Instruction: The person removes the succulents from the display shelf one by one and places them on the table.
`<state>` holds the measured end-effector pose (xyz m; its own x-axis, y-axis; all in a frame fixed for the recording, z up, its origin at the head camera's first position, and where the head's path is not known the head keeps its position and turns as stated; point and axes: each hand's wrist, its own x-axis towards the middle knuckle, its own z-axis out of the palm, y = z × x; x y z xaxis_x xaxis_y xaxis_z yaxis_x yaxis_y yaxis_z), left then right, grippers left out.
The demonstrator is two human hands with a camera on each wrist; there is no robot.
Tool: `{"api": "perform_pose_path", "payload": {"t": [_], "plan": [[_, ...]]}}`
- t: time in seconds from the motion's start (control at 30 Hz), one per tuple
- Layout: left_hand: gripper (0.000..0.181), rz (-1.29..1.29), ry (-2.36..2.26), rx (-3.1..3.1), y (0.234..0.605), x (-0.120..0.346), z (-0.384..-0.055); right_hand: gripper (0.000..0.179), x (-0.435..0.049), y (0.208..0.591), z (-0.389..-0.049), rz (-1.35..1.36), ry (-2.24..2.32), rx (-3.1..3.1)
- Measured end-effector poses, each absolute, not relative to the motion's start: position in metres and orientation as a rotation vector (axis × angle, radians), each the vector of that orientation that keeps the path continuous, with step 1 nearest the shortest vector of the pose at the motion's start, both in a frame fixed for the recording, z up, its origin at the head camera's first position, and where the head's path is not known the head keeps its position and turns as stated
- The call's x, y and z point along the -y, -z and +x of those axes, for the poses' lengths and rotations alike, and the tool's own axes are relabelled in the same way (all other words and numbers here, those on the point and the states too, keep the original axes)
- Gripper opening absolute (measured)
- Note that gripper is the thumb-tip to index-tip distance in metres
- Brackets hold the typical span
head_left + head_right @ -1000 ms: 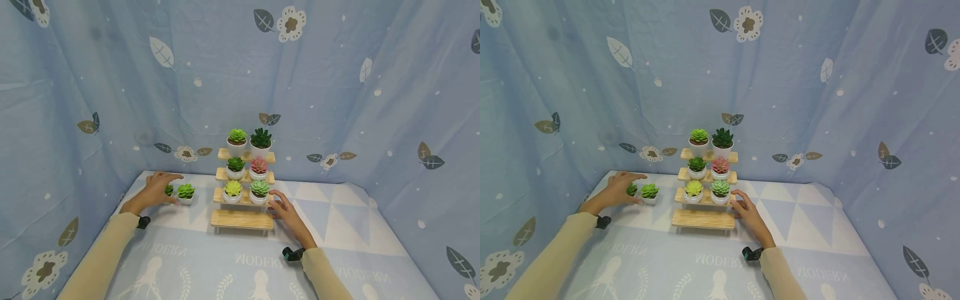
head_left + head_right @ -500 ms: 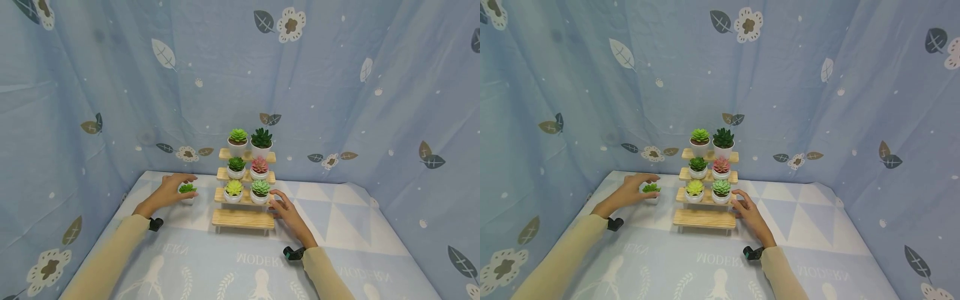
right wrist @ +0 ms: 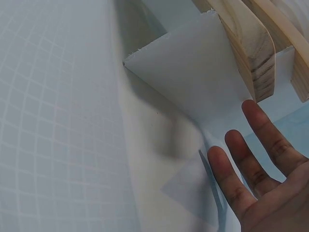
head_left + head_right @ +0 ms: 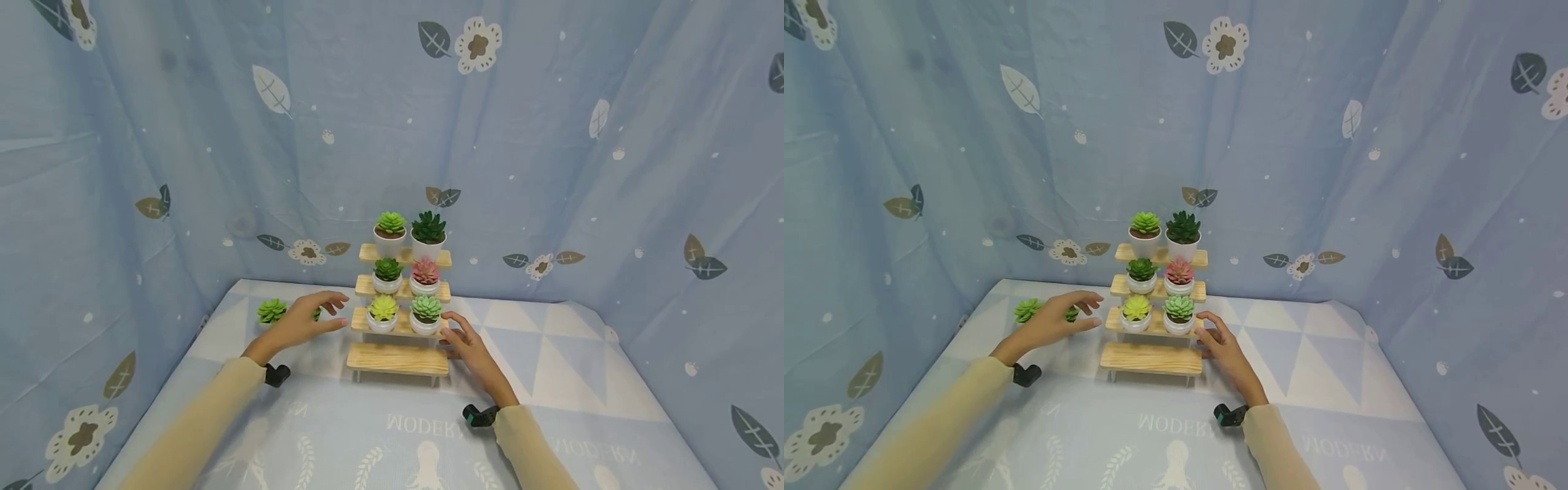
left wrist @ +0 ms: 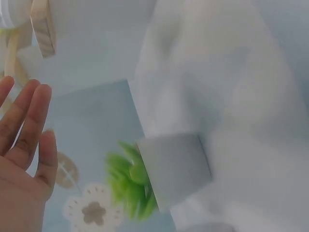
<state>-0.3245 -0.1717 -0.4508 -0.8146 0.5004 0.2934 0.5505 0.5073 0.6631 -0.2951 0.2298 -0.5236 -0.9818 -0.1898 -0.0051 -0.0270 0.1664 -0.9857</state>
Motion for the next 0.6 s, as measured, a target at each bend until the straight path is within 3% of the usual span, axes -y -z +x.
{"api": "perform_pose_path", "payload": {"t": [0.6], "plan": [[0.063,-0.967,1.208,2.595,0.451,0.137,-0.312,0.046,-0.227,0.524,-0.293,-0.208,1.942,-2.329]]}}
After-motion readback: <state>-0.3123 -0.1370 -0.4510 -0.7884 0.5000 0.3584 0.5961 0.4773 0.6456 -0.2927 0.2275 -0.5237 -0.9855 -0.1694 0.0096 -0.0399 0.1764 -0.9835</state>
